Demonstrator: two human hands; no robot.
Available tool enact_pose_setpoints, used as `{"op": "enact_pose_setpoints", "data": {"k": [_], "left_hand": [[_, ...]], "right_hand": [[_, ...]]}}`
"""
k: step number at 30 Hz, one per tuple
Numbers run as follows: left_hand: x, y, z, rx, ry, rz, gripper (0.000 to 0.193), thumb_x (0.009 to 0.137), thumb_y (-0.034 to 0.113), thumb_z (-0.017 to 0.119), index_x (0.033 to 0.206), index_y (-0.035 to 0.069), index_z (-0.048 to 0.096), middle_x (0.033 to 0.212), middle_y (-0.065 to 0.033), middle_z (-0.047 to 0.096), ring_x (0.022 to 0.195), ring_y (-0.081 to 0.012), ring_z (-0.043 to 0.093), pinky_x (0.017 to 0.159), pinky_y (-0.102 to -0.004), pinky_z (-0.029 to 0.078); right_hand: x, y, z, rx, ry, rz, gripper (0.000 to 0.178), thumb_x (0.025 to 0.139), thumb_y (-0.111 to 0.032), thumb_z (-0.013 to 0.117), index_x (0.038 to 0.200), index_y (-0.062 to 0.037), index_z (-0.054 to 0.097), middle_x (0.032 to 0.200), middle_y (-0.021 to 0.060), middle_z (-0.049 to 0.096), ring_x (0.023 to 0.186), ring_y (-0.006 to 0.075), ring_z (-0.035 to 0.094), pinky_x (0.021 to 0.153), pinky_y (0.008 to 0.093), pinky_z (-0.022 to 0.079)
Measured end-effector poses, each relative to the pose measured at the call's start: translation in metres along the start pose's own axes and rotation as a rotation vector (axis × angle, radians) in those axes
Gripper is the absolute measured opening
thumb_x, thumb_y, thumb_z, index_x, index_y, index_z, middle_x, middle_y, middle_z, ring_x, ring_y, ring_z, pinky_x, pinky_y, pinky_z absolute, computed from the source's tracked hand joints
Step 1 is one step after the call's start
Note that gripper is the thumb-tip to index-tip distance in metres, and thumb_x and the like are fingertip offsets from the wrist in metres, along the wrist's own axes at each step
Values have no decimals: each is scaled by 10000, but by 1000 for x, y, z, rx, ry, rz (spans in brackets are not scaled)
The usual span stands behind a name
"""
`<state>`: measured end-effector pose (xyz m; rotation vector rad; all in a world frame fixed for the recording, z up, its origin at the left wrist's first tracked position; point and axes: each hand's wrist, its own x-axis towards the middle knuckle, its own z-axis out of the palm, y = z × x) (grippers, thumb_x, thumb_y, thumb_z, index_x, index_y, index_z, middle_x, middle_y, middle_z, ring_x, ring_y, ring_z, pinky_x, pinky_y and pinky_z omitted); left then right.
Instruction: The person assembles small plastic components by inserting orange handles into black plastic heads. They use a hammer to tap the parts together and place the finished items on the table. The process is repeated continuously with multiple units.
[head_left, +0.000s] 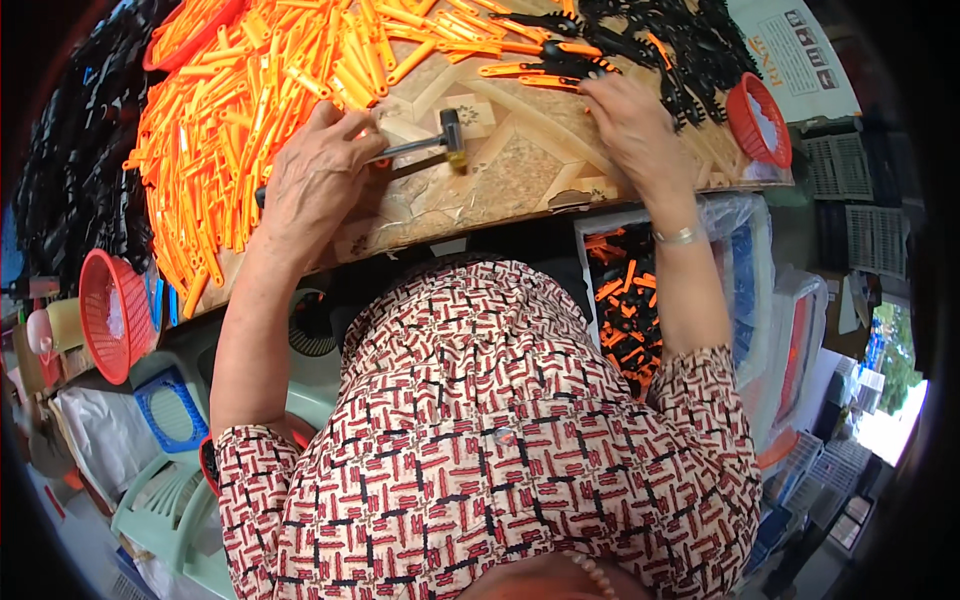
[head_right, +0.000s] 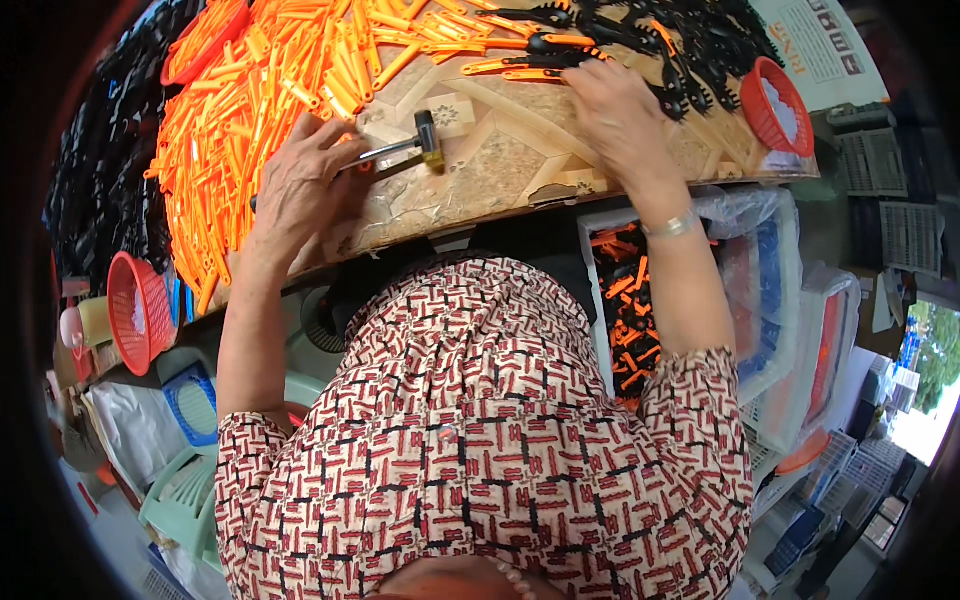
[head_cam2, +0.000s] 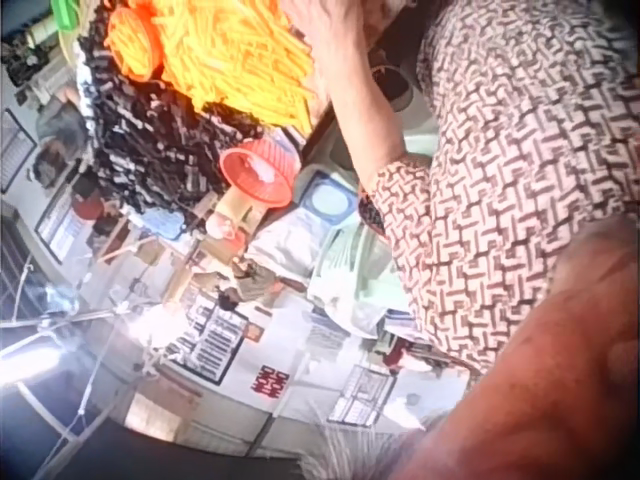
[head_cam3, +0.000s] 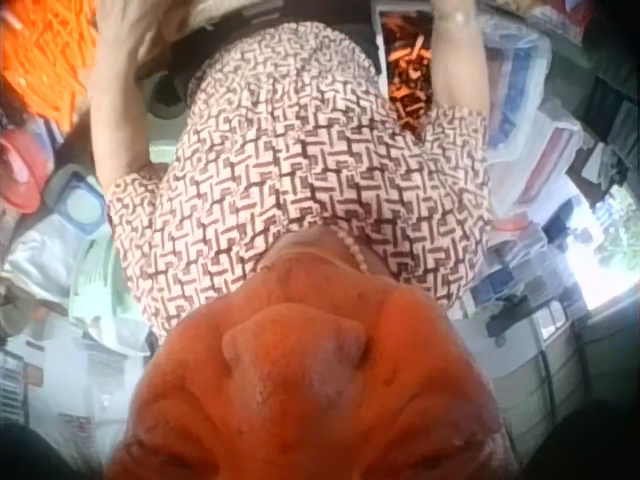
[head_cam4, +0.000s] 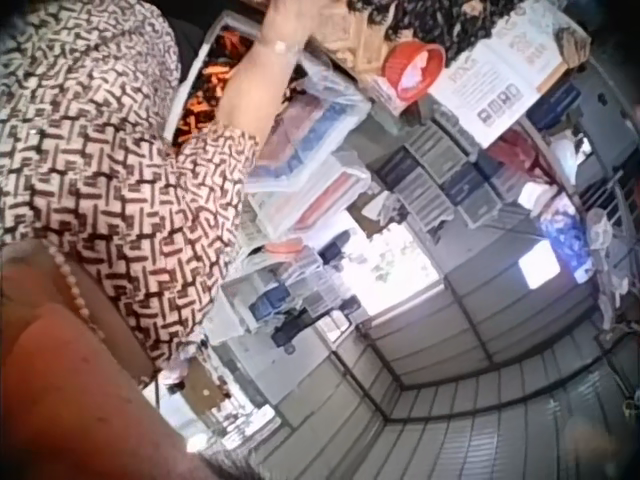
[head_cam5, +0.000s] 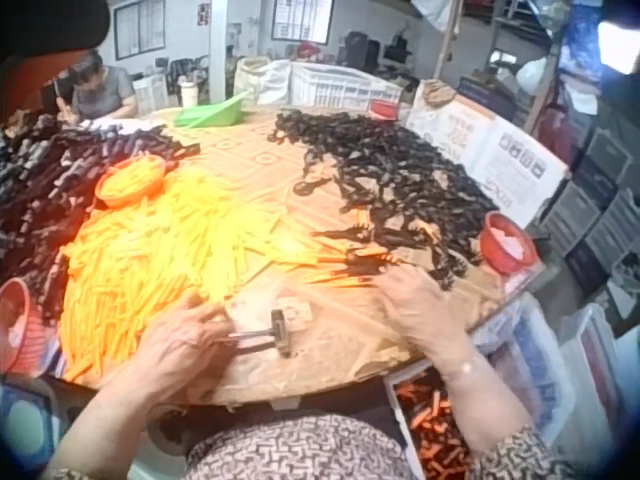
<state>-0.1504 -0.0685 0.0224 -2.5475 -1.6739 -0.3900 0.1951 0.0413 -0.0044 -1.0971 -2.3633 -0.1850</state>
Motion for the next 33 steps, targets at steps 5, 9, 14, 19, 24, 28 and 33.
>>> {"op": "enact_pose_setpoints", "data": {"k": [5, 9, 14, 19, 24, 28, 33], "left_hand": [[-4, -3, 7, 13, 27, 7, 93, 853, 81, 621, 937, 73, 663, 960, -73, 628, 990, -267, 595, 819, -392, 535], [-7, -1, 10, -71, 63, -91, 135, 869, 80, 698, 993, 55, 652, 904, -82, 639, 907, -240, 630, 797, -360, 523], [7, 7, 3, -888, 69, -546, 287, 898, 141, 762, 1135, 33, 640, 875, 18, 648, 813, -77, 597, 762, -229, 479], [23, 16, 0, -1385, -5, -605, 360, 861, 115, 793, 1176, 35, 639, 877, 5, 646, 719, -68, 574, 625, -199, 440], [26, 35, 14, -1613, -96, -670, 194, 882, 87, 756, 1041, 40, 656, 784, 14, 620, 566, -51, 517, 522, -191, 406], [29, 50, 27, -1469, -143, -663, 151, 895, 112, 750, 998, 64, 651, 754, 19, 624, 569, -53, 542, 510, -185, 409], [28, 43, 28, -1198, 39, -657, 138, 941, 172, 719, 1005, 71, 649, 703, 58, 576, 559, -35, 518, 512, -183, 396]], "right_hand": [[12, 20, 28, -277, 4, 7, 92, 826, -128, 705, 870, -82, 638, 892, 81, 612, 940, 272, 598, 838, 416, 470], [9, 21, 21, -164, -7, -53, 142, 802, -146, 730, 882, -101, 622, 878, 56, 619, 932, 246, 599, 868, 435, 433], [7, -4, 7, -241, 29, -198, 214, 809, -155, 752, 984, -95, 644, 876, 52, 622, 915, 236, 611, 866, 401, 438], [-4, -45, -1, 335, 86, -16, 203, 861, -98, 721, 1046, -38, 663, 888, 71, 673, 794, 230, 676, 676, 304, 512], [-40, -98, -6, 1066, -407, 703, 218, 864, -98, 730, 1053, 3, 687, 723, 71, 649, 698, 137, 661, 641, 309, 510], [-54, -119, -20, 748, -209, 415, 229, 857, -62, 691, 1075, 4, 670, 832, 148, 645, 761, 285, 656, 707, 376, 509], [-68, -128, -18, 714, -226, 556, 279, 869, -66, 674, 1141, -7, 672, 878, 189, 648, 778, 325, 651, 730, 397, 508]]}}
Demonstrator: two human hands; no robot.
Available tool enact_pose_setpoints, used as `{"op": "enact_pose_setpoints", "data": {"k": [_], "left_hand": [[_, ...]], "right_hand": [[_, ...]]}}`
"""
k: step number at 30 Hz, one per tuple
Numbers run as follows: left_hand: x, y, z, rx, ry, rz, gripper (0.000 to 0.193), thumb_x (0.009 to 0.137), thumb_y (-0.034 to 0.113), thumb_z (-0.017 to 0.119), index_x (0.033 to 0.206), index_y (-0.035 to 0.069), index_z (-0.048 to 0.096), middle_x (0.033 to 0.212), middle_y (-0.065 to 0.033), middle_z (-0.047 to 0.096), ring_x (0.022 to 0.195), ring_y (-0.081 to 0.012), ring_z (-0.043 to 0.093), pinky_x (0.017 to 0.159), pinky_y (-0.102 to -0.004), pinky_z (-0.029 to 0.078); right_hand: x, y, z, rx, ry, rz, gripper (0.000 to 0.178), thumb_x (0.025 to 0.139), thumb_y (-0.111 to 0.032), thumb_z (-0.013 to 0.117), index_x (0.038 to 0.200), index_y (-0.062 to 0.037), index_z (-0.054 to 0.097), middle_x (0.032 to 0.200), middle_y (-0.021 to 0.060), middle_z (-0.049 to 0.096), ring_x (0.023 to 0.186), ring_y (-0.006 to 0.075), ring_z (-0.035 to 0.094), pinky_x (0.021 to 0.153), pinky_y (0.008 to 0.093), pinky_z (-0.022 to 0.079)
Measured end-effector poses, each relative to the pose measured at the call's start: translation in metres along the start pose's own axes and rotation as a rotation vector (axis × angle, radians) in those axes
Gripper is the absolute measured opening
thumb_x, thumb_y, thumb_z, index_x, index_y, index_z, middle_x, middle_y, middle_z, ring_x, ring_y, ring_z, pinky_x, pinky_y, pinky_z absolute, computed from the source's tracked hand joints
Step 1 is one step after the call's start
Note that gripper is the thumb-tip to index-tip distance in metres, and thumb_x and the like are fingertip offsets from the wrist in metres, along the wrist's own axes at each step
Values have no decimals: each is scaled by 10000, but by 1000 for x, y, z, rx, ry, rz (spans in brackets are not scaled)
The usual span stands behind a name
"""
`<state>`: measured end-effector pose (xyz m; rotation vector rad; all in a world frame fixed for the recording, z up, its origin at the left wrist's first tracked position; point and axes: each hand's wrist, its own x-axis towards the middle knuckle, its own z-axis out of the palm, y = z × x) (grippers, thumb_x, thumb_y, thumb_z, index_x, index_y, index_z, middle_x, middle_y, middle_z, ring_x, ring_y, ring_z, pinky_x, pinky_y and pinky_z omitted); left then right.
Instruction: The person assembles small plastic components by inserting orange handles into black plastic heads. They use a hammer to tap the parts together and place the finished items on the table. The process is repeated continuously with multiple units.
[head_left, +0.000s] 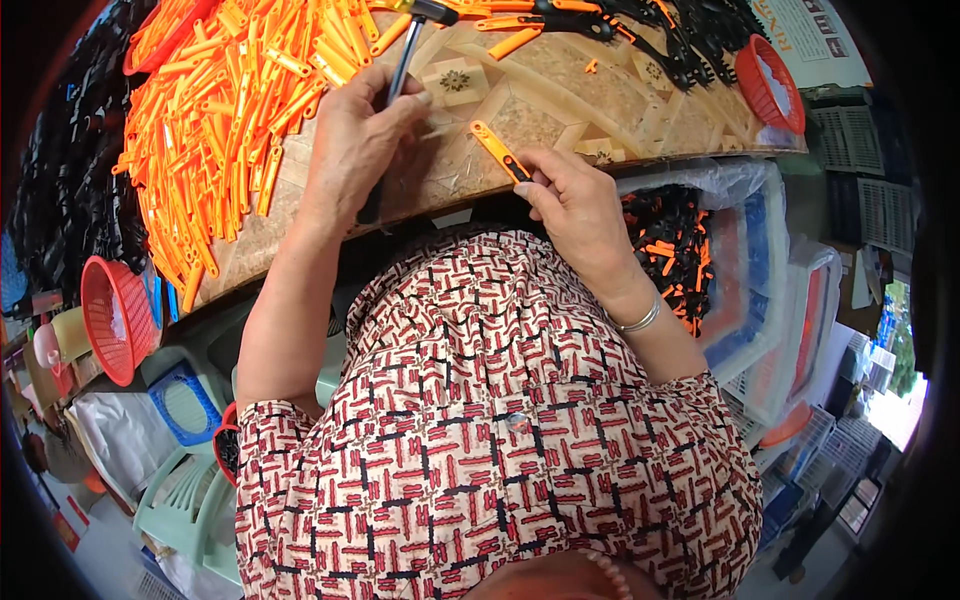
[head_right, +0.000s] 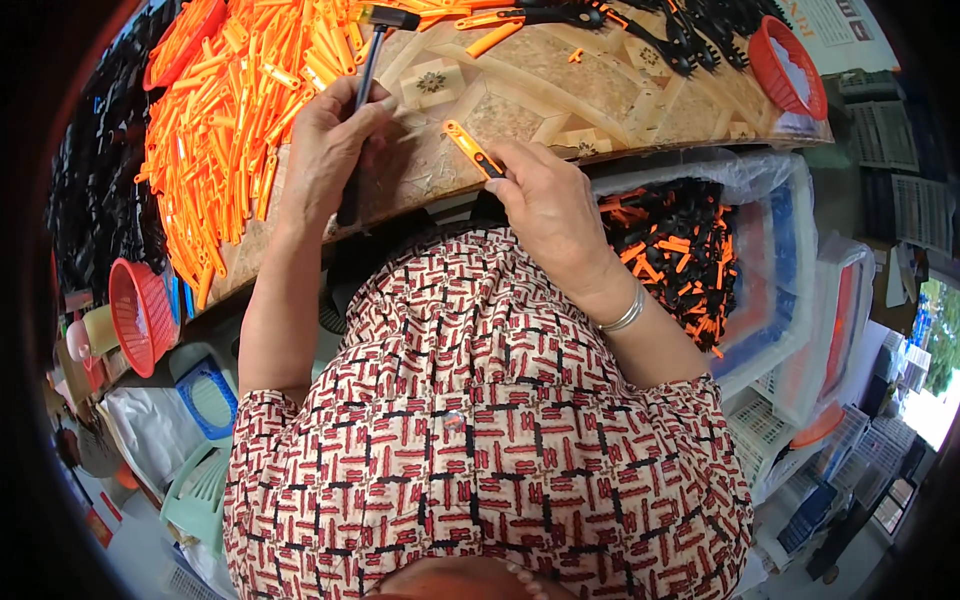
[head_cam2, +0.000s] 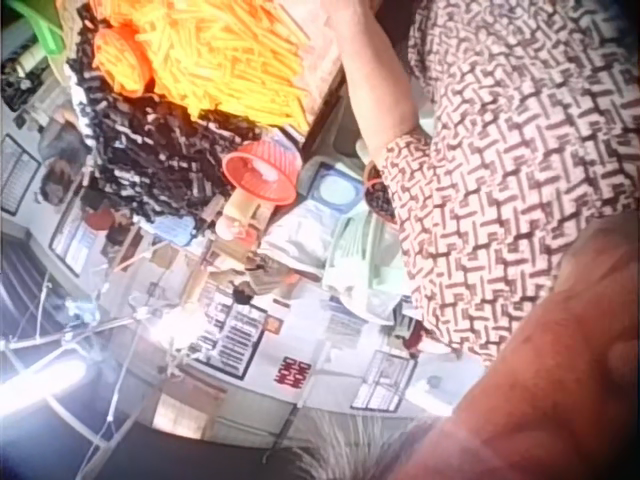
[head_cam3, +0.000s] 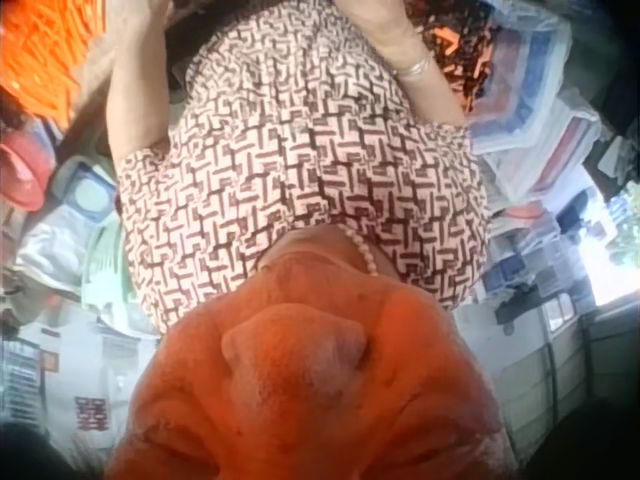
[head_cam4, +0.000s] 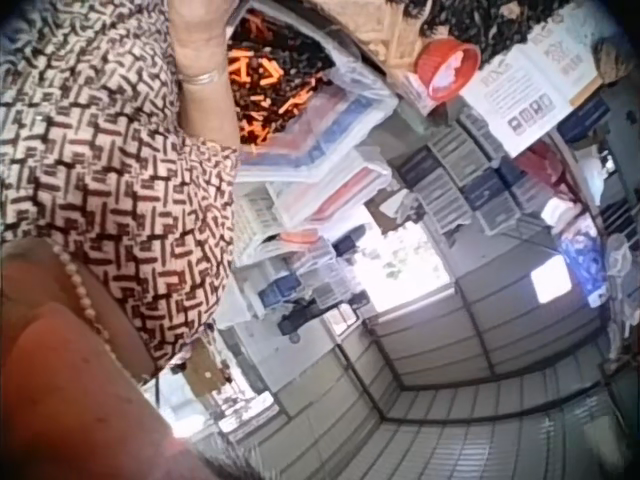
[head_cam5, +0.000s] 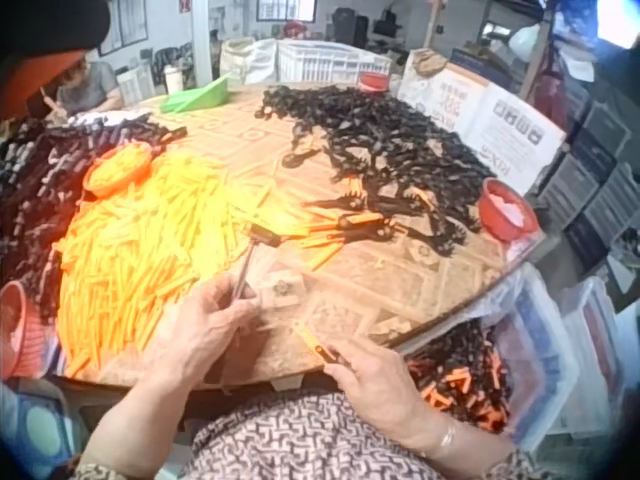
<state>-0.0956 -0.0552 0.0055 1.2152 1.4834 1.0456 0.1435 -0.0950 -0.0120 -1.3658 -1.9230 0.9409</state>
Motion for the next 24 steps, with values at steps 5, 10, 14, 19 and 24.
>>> {"op": "enact_pose_setpoints", "data": {"k": [5, 10, 14, 19, 24], "left_hand": [[1, -4, -15, 350, -15, 129, 218, 961, 216, 719, 1088, 47, 667, 692, 78, 499, 629, -21, 475, 557, -202, 378], [6, 4, 6, 456, -32, 251, 202, 950, 220, 718, 1072, 61, 691, 675, 62, 398, 640, -56, 397, 577, -245, 332], [39, 15, 27, 567, 8, 487, 244, 921, 258, 721, 1053, 52, 728, 657, -47, 540, 639, -133, 539, 625, -296, 437], [103, 8, 68, 743, 34, 609, 272, 898, 284, 718, 1003, 35, 740, 827, -193, 703, 772, -365, 672, 736, -461, 512], [136, 14, 93, 947, -26, 590, 334, 860, 261, 730, 1083, 12, 723, 816, -223, 702, 793, -374, 697, 747, -464, 538]], "right_hand": [[-12, 6, -3, 137, -29, 237, 357, 915, -61, 666, 1271, -31, 666, 781, 160, 663, 594, 188, 635, 591, 327, 503], [-20, 29, 5, 483, 36, 258, 374, 944, -2, 638, 1317, -21, 641, 728, 31, 628, 591, 60, 583, 549, 235, 491], [-20, 34, 2, 504, 18, 229, 437, 929, 39, 626, 1363, 17, 580, 763, 17, 621, 643, 66, 598, 585, 228, 507], [-22, 29, 1, 549, -20, 286, 458, 906, 44, 637, 1359, 7, 579, 762, 22, 635, 661, 70, 638, 614, 236, 525], [-21, 35, 6, 561, -28, 277, 462, 908, 23, 654, 1362, 3, 573, 762, 35, 661, 642, 84, 662, 611, 233, 525]]}}
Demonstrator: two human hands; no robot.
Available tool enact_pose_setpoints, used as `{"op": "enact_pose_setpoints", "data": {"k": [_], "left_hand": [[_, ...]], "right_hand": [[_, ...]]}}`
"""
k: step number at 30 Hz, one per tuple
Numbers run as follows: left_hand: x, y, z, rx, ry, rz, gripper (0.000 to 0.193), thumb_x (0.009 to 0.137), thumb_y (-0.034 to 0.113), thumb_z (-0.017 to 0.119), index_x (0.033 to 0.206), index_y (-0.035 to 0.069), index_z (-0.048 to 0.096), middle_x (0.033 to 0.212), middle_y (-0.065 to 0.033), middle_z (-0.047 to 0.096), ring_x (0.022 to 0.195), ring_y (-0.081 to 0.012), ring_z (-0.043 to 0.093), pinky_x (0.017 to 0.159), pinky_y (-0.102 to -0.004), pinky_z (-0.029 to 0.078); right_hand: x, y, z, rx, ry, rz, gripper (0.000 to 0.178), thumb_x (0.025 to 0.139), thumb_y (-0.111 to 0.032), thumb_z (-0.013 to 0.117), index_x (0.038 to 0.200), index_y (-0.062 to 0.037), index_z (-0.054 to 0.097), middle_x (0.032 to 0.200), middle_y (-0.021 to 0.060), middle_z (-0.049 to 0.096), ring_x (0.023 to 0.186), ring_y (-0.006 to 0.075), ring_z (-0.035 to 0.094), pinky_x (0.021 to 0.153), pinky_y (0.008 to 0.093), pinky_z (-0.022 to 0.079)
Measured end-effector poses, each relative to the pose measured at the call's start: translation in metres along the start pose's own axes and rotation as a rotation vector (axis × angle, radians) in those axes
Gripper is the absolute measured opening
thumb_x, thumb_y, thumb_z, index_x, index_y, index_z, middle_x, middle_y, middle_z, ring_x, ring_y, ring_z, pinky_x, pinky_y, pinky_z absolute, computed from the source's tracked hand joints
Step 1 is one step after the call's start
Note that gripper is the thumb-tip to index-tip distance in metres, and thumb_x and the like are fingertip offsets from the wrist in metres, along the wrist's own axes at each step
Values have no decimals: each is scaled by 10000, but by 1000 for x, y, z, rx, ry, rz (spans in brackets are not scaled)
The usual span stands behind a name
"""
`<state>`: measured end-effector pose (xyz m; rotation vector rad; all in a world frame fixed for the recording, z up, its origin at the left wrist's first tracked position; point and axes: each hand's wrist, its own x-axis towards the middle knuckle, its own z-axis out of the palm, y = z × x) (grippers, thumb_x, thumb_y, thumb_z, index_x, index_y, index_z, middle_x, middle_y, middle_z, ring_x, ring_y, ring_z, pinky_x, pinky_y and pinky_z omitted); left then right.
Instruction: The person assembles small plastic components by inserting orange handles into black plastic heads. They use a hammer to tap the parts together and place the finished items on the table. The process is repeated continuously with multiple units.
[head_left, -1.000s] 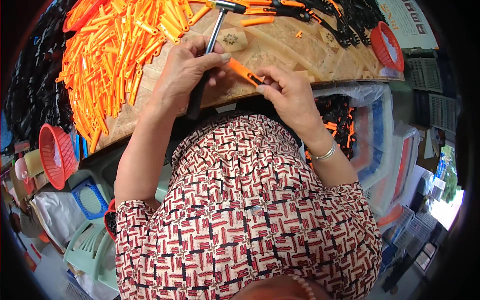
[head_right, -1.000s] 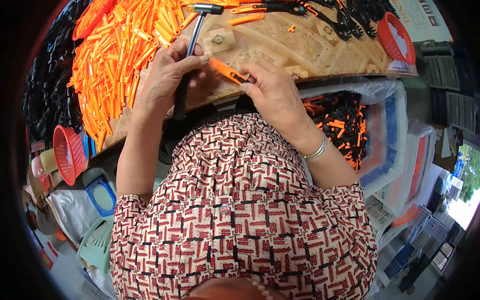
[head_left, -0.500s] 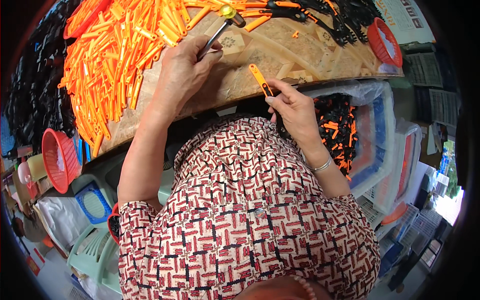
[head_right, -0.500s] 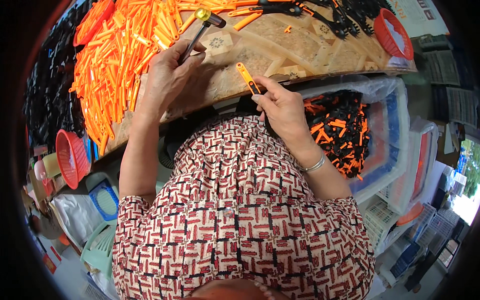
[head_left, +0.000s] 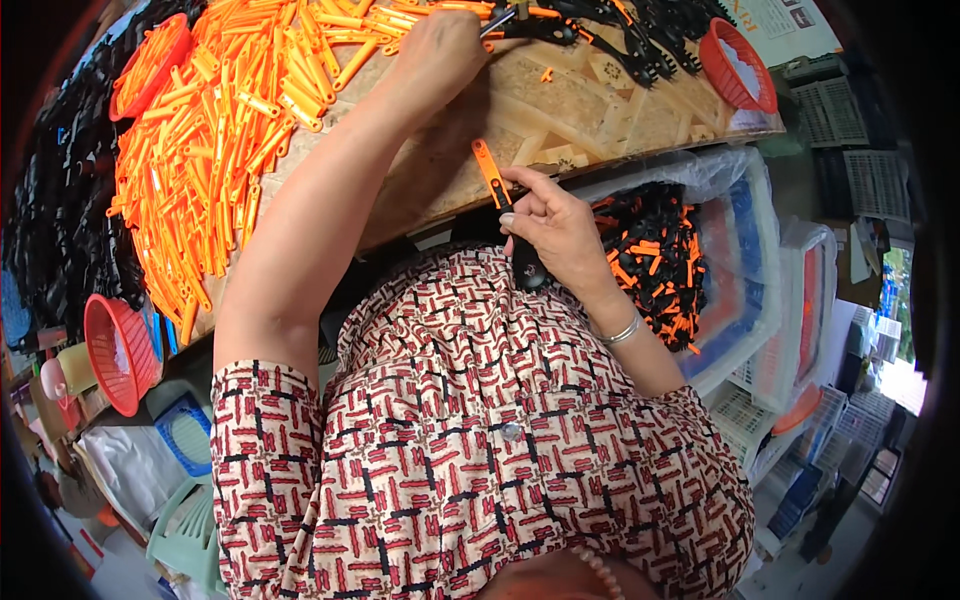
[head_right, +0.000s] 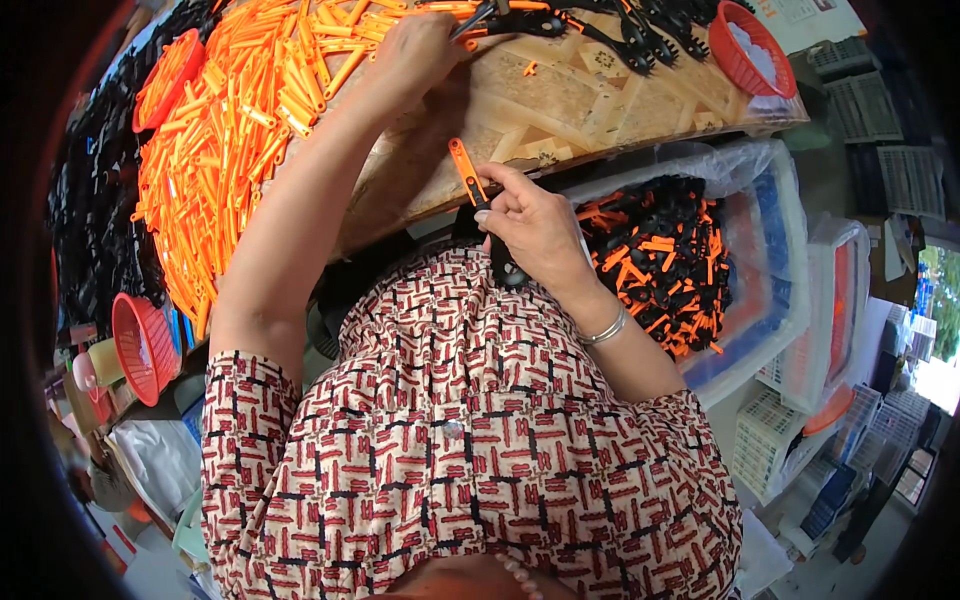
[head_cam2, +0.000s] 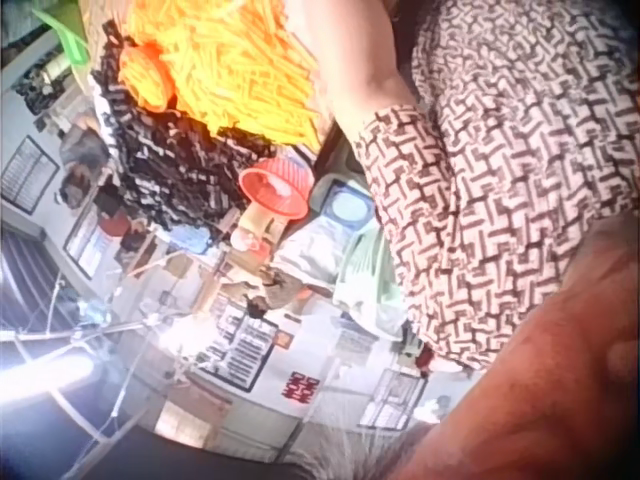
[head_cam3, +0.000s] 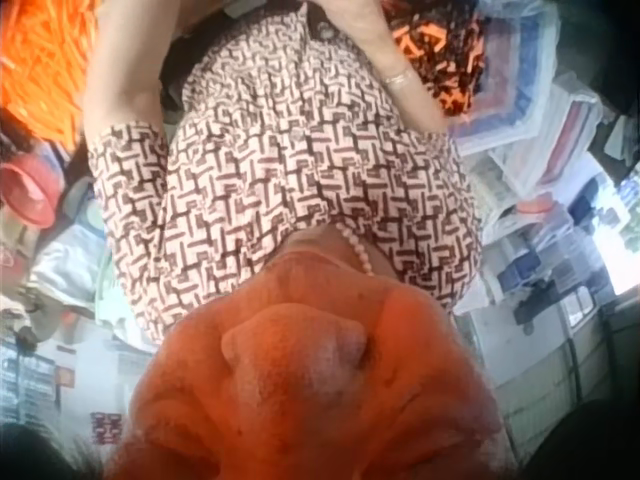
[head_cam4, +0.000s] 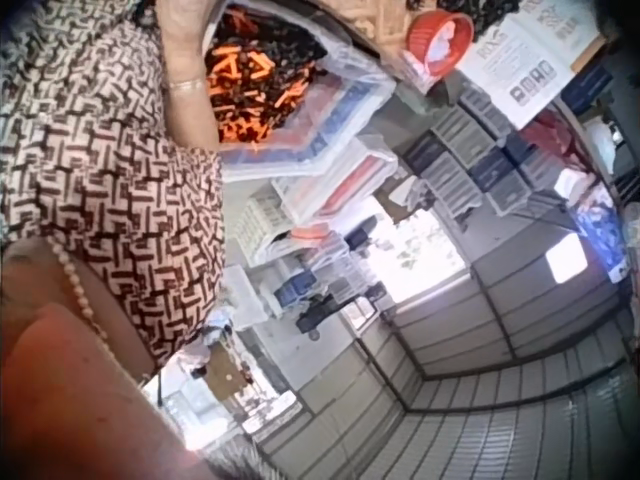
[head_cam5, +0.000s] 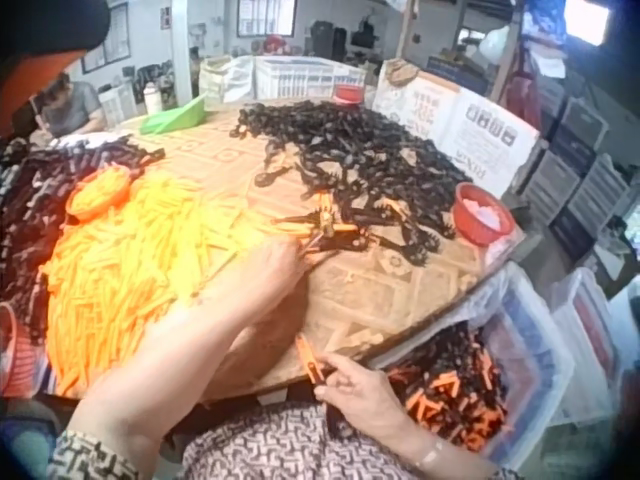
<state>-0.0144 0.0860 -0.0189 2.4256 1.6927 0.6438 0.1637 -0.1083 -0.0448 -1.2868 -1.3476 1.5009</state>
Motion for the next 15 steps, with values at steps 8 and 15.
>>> {"op": "enact_pose_setpoints", "data": {"k": [8, 15], "left_hand": [[-14, 17, -33, -85, -170, -124, 336, 970, 295, 616, 1044, -24, 688, 947, -298, 693, 906, -432, 689, 759, -492, 543], [-54, -15, -43, -124, -98, -78, 362, 863, 239, 722, 1129, -6, 716, 772, -172, 698, 721, -257, 702, 676, -393, 544]], "right_hand": [[4, 0, 2, 201, -23, 44, 485, 931, 25, 640, 1399, 11, 515, 800, 57, 675, 637, 111, 664, 613, 228, 532], [8, -1, 7, 175, -45, 3, 436, 937, 27, 630, 1363, 20, 532, 793, 49, 662, 636, 106, 662, 609, 221, 533]]}}
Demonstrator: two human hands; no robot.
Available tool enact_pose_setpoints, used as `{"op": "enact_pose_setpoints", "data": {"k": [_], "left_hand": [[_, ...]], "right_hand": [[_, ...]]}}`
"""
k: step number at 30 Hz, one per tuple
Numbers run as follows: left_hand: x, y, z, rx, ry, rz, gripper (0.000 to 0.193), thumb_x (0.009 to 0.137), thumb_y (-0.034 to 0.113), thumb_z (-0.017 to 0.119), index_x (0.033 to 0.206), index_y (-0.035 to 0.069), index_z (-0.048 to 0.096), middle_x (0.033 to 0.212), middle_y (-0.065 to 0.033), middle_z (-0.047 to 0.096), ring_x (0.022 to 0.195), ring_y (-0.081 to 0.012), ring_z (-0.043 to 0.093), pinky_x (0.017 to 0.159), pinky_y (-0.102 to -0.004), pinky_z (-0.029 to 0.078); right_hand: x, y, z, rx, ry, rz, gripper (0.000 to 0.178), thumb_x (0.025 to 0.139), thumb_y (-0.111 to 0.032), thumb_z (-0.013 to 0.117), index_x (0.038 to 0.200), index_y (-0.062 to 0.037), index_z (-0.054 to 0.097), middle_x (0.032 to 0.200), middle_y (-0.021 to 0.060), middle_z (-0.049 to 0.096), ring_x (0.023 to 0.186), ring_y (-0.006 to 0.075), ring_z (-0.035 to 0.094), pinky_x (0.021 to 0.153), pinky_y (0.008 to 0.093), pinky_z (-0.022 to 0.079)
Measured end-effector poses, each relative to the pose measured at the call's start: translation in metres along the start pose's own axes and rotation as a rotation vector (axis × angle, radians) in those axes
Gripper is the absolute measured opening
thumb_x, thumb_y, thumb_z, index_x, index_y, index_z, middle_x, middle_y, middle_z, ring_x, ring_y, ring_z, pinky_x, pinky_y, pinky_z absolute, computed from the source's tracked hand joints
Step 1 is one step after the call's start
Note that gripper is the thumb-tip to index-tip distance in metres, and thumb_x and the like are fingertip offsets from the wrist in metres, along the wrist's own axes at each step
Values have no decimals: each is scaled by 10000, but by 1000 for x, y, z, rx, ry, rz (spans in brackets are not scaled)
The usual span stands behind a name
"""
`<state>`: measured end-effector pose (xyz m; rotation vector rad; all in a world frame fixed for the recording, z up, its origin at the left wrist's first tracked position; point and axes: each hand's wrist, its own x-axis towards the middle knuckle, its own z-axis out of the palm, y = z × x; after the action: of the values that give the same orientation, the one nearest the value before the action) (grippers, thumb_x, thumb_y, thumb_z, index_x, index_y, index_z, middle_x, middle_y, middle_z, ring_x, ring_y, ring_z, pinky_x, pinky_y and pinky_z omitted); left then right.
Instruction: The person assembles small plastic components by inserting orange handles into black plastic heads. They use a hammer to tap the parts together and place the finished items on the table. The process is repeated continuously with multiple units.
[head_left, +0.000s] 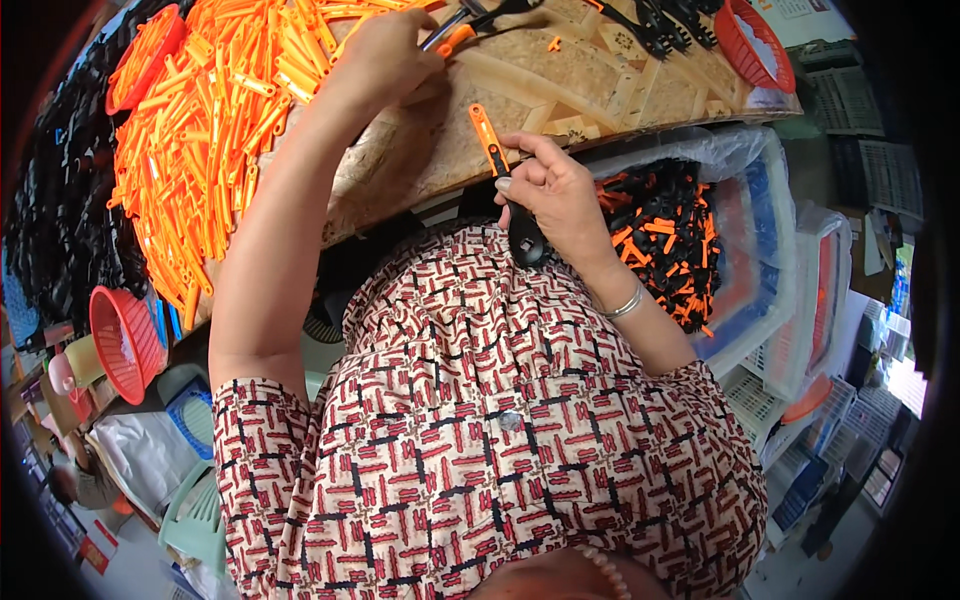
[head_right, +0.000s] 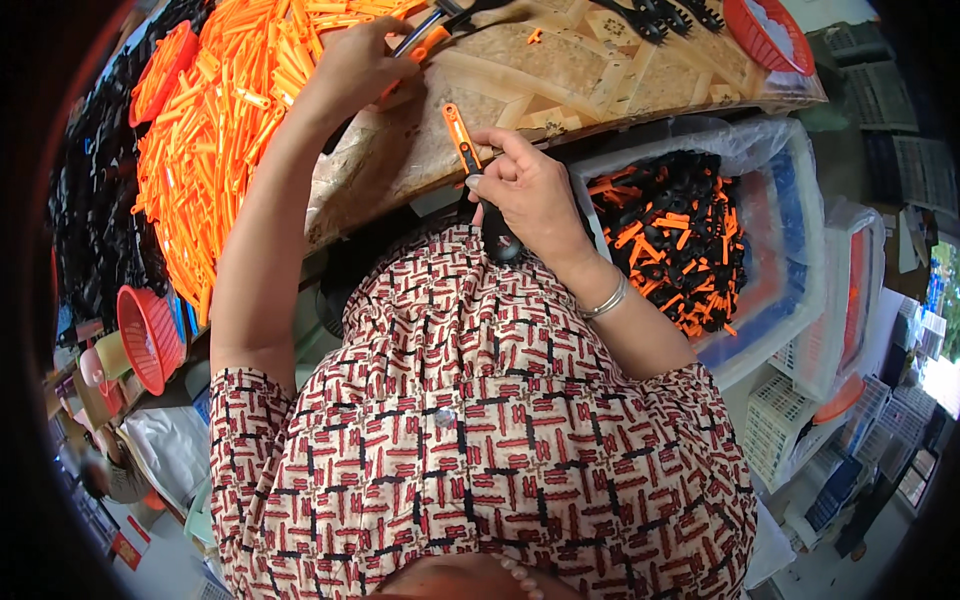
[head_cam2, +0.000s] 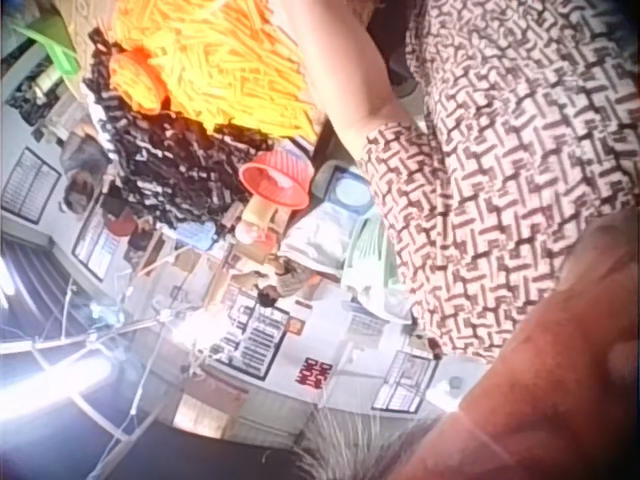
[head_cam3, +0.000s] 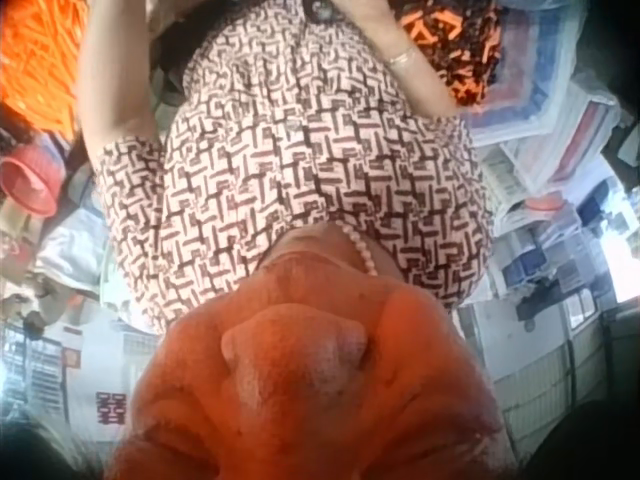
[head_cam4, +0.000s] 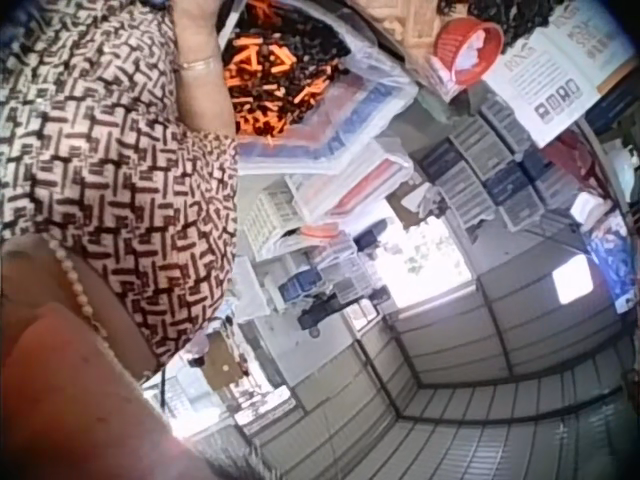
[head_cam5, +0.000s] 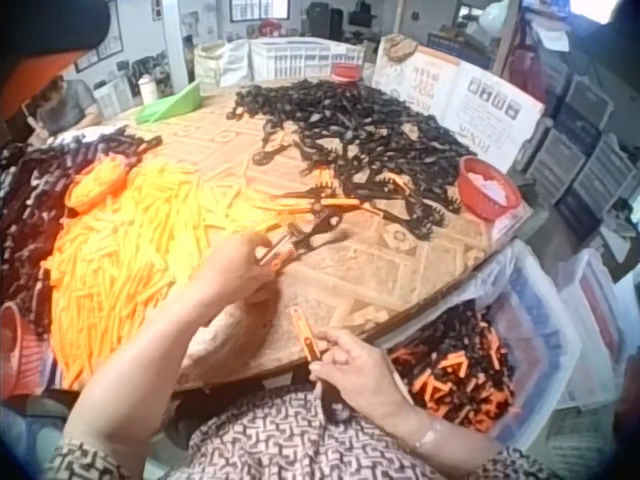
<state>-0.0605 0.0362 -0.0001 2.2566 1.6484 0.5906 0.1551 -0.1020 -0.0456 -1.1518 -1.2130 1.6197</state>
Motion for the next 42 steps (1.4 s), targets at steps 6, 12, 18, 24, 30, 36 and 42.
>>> {"op": "enact_pose_setpoints", "data": {"k": [6, 12, 18, 24, 30, 36, 42], "left_hand": [[-38, -7, -6, -464, -205, -262, 291, 934, 256, 713, 1096, 14, 714, 756, 5, 666, 636, -60, 587, 559, -224, 447], [-42, -23, -10, -831, -109, -430, 225, 929, 238, 723, 1055, 52, 707, 704, 34, 627, 567, -39, 554, 530, -195, 433], [-49, -33, -11, -785, 28, -449, 217, 933, 257, 738, 1021, 64, 693, 714, 35, 625, 560, -41, 554, 523, -201, 437], [-49, -39, -18, -574, 155, -417, 276, 935, 273, 740, 1074, 43, 675, 702, 50, 598, 571, -35, 546, 510, -204, 421], [-54, -45, -33, -388, 220, -425, 275, 943, 294, 734, 1008, 39, 654, 678, 53, 572, 581, -20, 528, 505, -198, 403], [-86, -55, -53, 500, 294, -203, 391, 918, 386, 727, 1103, 49, 659, 791, -193, 687, 756, -366, 687, 663, -423, 526], [-95, -62, -81, 39, 376, -399, 329, 940, 348, 730, 1140, 88, 699, 682, -33, 624, 622, -146, 601, 573, -325, 470]], "right_hand": [[2, -1, 2, 3, 0, 8, 429, 934, 28, 626, 1354, 22, 540, 789, 48, 661, 636, 101, 658, 610, 220, 533], [3, 1, 4, 18, 31, 0, 407, 912, 34, 637, 1314, 2, 585, 730, 40, 669, 605, 91, 658, 571, 227, 519], [4, 2, 4, 24, 31, -7, 412, 904, 43, 644, 1311, 4, 590, 734, 36, 667, 601, 88, 649, 570, 234, 531], [3, -2, 5, 16, 24, 15, 432, 914, 23, 654, 1339, 17, 573, 764, 40, 665, 620, 84, 641, 598, 224, 532], [2, -5, 7, 32, 32, 40, 420, 914, 27, 659, 1328, 4, 590, 757, 37, 667, 620, 79, 637, 590, 223, 533], [3, -5, 6, 39, 35, 41, 412, 912, 25, 669, 1318, -3, 602, 753, 31, 671, 626, 70, 635, 585, 218, 531], [5, 5, 3, 37, 31, 44, 435, 911, 2, 683, 1337, -5, 596, 760, 29, 675, 633, 64, 632, 602, 214, 523]]}}
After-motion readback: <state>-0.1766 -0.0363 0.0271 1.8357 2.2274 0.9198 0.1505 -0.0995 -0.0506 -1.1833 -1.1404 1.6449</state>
